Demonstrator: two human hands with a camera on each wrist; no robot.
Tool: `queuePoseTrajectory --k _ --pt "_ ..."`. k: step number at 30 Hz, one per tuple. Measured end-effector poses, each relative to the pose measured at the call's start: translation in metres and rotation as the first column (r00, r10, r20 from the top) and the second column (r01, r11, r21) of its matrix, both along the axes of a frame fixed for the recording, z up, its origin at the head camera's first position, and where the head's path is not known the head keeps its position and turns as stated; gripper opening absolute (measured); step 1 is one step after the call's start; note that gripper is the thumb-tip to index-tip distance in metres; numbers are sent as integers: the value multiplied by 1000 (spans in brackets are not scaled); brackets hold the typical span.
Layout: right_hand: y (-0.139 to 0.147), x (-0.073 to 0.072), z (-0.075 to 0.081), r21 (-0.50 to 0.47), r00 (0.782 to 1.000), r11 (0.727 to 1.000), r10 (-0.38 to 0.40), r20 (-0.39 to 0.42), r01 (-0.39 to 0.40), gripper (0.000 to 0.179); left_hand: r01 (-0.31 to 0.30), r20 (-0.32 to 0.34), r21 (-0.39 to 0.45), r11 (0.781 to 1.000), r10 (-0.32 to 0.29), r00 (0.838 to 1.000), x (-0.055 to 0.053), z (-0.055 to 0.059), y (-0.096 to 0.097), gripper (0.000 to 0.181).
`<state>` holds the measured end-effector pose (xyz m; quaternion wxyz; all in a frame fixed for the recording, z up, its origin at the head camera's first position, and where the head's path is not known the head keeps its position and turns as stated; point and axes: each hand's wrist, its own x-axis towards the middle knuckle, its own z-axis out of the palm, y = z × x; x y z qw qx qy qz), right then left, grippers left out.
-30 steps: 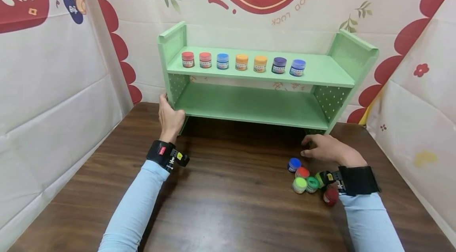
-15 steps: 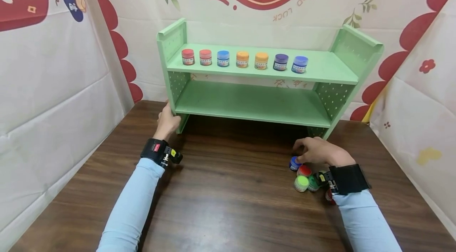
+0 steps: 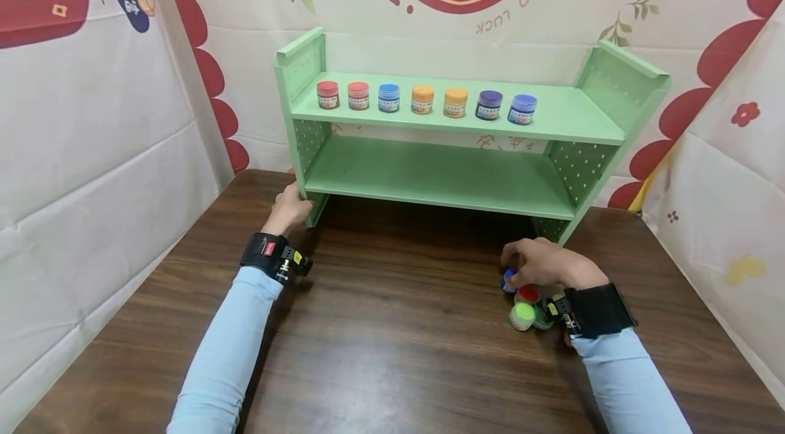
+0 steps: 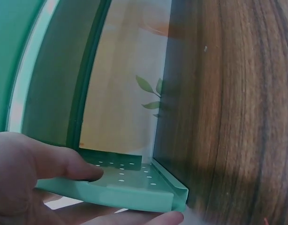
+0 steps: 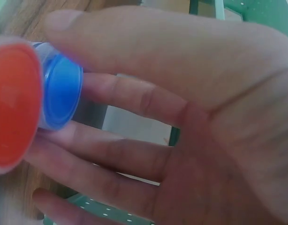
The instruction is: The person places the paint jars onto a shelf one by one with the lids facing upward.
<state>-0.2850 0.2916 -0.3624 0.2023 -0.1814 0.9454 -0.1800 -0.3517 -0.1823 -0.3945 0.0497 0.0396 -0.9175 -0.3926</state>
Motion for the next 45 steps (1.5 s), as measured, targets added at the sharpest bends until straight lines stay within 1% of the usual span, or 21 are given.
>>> queuePoseTrajectory --k 3,7,10,15,24,28,33,35,40,45 --pt "-1 0 0 -2 1000 1000 -1 -3 1 39 2 3 -1 1000 -2 1000 0 2 1 35" --pt "-1 -1 -1 3 1000 1000 11 -23 -11 35 7 7 8 1000 -7 1000 0 1 2 37" --pt "-2 -2 -2 6 999 1000 30 -38 -30 32 7 14 11 1000 -7 1000 1 0 1 39" --pt "-3 -3 -6 -1 996 998 59 -61 -59 33 7 18 9 1000 -7 1000 1 -1 0 39" --pt "-4 -7 -8 -13 992 998 61 -113 -63 31 4 26 49 999 -6 1000 2 0 1 41" --pt "-2 -8 -9 -15 987 996 83 -138 -86 28 6 36 72 997 -8 999 1 -1 2 43" --pt "0 -10 -11 -27 976 991 122 -180 -129 21 8 17 41 999 -9 1000 1 -3 1 42" --pt "0 -11 -12 -33 975 991 119 -185 -127 20 8 9 32 999 -9 1000 2 -3 1 42" --pt "-1 -12 -13 -48 979 994 93 -180 -103 22 5 7 39 999 -6 1000 1 -5 0 40" --pt "-1 -12 -13 -44 976 993 97 -193 -108 25 8 5 49 999 -8 1000 0 -5 1 39"
